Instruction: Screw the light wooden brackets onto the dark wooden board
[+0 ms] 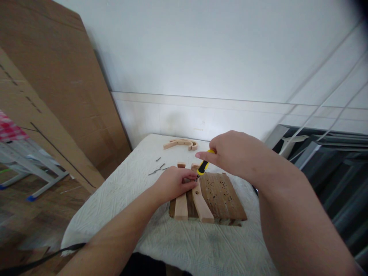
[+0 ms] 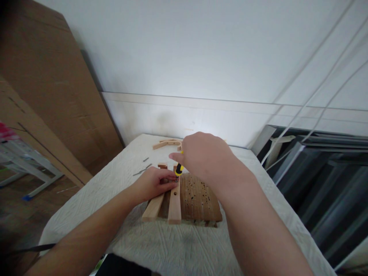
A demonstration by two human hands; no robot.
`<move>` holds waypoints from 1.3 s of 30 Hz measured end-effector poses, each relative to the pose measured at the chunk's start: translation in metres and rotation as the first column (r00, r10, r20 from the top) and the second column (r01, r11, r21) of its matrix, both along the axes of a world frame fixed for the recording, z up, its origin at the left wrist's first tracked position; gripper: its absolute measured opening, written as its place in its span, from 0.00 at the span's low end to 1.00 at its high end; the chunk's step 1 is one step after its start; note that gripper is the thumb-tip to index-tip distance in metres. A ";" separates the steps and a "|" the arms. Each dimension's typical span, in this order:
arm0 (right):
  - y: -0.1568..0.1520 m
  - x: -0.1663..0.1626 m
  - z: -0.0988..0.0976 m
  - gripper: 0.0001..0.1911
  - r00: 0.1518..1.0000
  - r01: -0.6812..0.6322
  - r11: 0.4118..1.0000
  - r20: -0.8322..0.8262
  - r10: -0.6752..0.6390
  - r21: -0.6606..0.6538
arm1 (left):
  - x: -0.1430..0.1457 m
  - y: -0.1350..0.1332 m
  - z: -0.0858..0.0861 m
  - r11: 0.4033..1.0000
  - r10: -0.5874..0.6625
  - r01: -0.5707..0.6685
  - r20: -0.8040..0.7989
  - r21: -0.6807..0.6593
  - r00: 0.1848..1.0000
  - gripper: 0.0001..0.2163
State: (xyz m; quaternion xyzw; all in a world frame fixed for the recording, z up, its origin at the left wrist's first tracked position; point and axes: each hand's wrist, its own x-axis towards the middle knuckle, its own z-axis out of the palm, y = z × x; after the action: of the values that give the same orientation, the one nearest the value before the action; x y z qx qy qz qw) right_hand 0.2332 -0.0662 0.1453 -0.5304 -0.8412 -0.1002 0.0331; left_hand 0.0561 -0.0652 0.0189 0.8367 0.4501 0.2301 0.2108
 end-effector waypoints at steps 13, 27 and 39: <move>-0.004 0.013 0.007 0.14 0.987 -0.157 0.969 -0.076 0.145 -0.188 | 0.001 -0.003 0.008 1.000 0.009 -0.008 -0.060 0.010 0.998 0.13; -0.003 0.002 0.003 0.15 0.974 -0.173 0.974 -0.175 0.147 -0.145 | 0.001 -0.005 0.011 1.000 0.012 -0.010 -0.094 0.019 0.996 0.13; 0.011 0.003 -0.003 0.20 0.997 -0.083 0.995 -0.004 0.083 -0.050 | 0.001 -0.003 0.006 0.999 0.035 -0.032 -0.081 0.032 0.996 0.14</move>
State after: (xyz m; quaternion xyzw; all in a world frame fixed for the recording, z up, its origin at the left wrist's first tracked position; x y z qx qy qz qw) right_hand 0.2367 -0.0556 0.1421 -0.4958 -0.8647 -0.0770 0.0248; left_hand 0.0568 -0.0686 0.0254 0.8409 0.4686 0.2061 0.1755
